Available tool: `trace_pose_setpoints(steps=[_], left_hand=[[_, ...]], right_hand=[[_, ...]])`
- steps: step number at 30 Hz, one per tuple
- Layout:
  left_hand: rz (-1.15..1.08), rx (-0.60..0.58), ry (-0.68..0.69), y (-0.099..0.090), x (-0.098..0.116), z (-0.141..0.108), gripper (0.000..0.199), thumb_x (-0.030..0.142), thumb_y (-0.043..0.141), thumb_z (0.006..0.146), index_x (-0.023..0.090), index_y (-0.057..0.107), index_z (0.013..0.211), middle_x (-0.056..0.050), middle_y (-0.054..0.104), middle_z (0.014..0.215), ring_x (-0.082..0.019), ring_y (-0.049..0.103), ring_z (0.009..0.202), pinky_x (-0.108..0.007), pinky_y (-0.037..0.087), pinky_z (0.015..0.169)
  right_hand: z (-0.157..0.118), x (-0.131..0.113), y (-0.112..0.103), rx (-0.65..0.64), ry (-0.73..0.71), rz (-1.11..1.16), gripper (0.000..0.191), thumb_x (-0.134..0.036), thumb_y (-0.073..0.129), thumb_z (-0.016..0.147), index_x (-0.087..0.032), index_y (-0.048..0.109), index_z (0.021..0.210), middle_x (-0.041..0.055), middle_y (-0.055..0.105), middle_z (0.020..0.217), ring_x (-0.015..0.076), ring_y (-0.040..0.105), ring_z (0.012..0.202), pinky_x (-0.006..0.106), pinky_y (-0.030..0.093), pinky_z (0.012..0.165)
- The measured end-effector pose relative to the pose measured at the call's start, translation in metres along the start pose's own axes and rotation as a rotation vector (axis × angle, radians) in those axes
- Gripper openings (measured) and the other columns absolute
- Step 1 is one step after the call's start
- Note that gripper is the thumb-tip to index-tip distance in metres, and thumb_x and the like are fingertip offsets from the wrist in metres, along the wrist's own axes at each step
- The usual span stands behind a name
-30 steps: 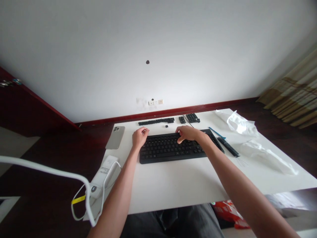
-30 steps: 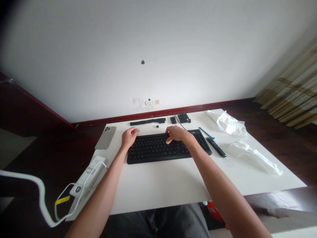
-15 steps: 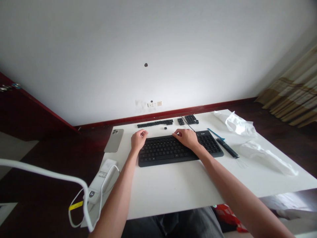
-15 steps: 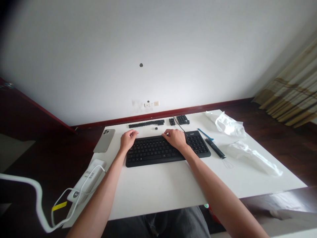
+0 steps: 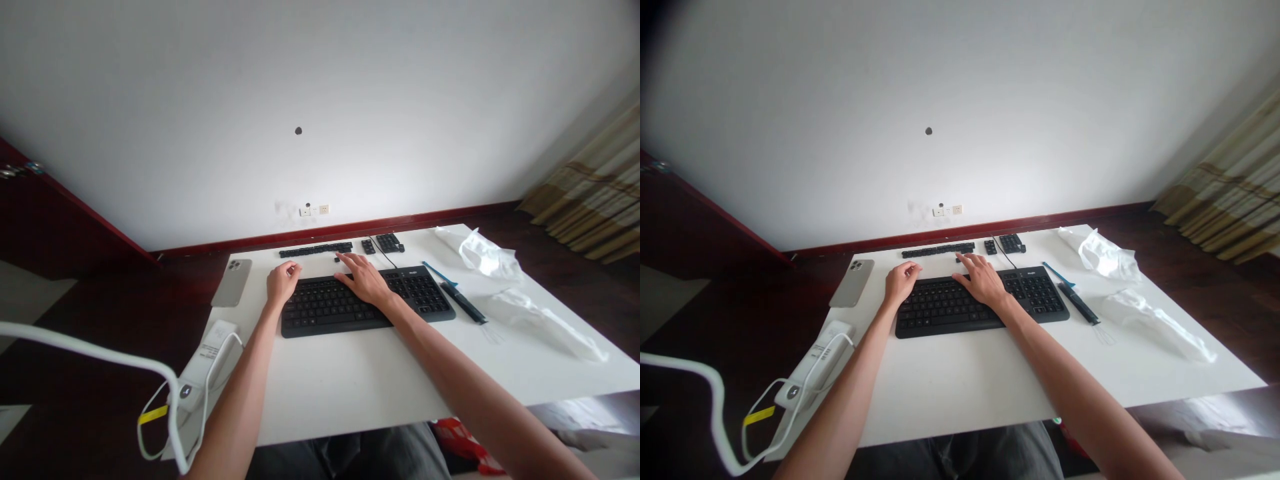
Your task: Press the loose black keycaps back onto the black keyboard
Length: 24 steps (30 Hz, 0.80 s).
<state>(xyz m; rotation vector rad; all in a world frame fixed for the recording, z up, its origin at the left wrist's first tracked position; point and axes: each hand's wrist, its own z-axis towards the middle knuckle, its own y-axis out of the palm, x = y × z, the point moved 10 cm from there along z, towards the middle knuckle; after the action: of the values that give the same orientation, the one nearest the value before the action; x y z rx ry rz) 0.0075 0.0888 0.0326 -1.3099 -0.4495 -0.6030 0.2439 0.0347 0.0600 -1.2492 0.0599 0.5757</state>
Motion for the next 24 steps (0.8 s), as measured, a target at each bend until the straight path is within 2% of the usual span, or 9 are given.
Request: trace_pose_setpoints(steps=[4,6,8,12,16,20,24], left_hand=[[0.008,-0.001,0.006,0.000,0.001,0.000,0.027,0.044,0.057,0.093,0.026,0.076,0.087,-0.001,0.073,0.081,-0.018,0.063,0.073,-0.026,0.038,0.068],[0.009,-0.002,0.009,-0.001,0.001,0.000,0.027,0.043,0.056,0.093,0.026,0.076,0.087,-0.001,0.074,0.081,-0.018,0.063,0.074,-0.026,0.038,0.069],[0.009,-0.002,0.009,-0.001,0.001,0.000,0.027,0.044,0.056,0.093,0.026,0.076,0.088,-0.002,0.074,0.082,-0.018,0.063,0.074,-0.026,0.039,0.070],[-0.008,0.002,0.014,-0.001,0.000,-0.001,0.027,0.044,0.056,0.093,0.026,0.076,0.087,-0.001,0.074,0.082,-0.018,0.063,0.074,-0.026,0.040,0.070],[-0.025,0.003,0.014,-0.001,0.000,-0.001,0.027,0.043,0.057,0.093,0.026,0.076,0.087,-0.002,0.075,0.085,-0.018,0.064,0.075,-0.026,0.041,0.072],[-0.018,0.001,0.017,0.000,0.001,-0.001,0.027,0.043,0.056,0.093,0.025,0.076,0.086,-0.002,0.075,0.084,-0.019,0.064,0.075,-0.027,0.042,0.071],[-0.013,-0.002,0.004,0.000,-0.001,0.000,0.026,0.043,0.058,0.092,0.026,0.076,0.086,-0.002,0.075,0.084,-0.019,0.064,0.075,-0.027,0.041,0.071]], right_hand=[[0.000,0.006,0.014,-0.110,0.028,-0.083,0.067,-0.062,0.039,0.103,-0.028,0.038,0.161,0.0090,0.044,0.162,0.0379,0.036,0.147,0.055,0.044,0.110],[0.000,0.008,0.020,-0.146,0.042,-0.110,0.067,-0.063,0.038,0.103,-0.029,0.039,0.161,0.0070,0.041,0.164,0.0391,0.029,0.152,0.058,0.043,0.111],[0.000,0.009,0.022,-0.155,0.050,-0.113,0.066,-0.062,0.039,0.103,-0.028,0.044,0.158,0.0070,0.043,0.163,0.0391,0.029,0.153,0.060,0.041,0.113],[0.001,0.009,0.016,-0.086,0.043,-0.042,0.057,-0.054,0.044,0.104,-0.021,0.059,0.147,0.0096,0.057,0.152,0.0370,0.042,0.145,0.053,0.042,0.113],[0.003,0.007,0.003,0.025,-0.009,0.065,0.039,-0.034,0.045,0.106,-0.016,0.075,0.123,0.0103,0.073,0.129,0.0278,0.064,0.121,0.039,0.045,0.109],[0.005,0.027,-0.003,0.057,0.103,0.082,0.029,-0.025,0.053,0.101,-0.017,0.081,0.102,0.0093,0.080,0.110,0.0272,0.071,0.105,0.035,0.050,0.098],[0.007,0.043,-0.003,0.047,0.194,0.113,0.021,-0.024,0.062,0.096,-0.017,0.082,0.099,0.0098,0.081,0.105,0.0269,0.074,0.100,0.032,0.051,0.095]])
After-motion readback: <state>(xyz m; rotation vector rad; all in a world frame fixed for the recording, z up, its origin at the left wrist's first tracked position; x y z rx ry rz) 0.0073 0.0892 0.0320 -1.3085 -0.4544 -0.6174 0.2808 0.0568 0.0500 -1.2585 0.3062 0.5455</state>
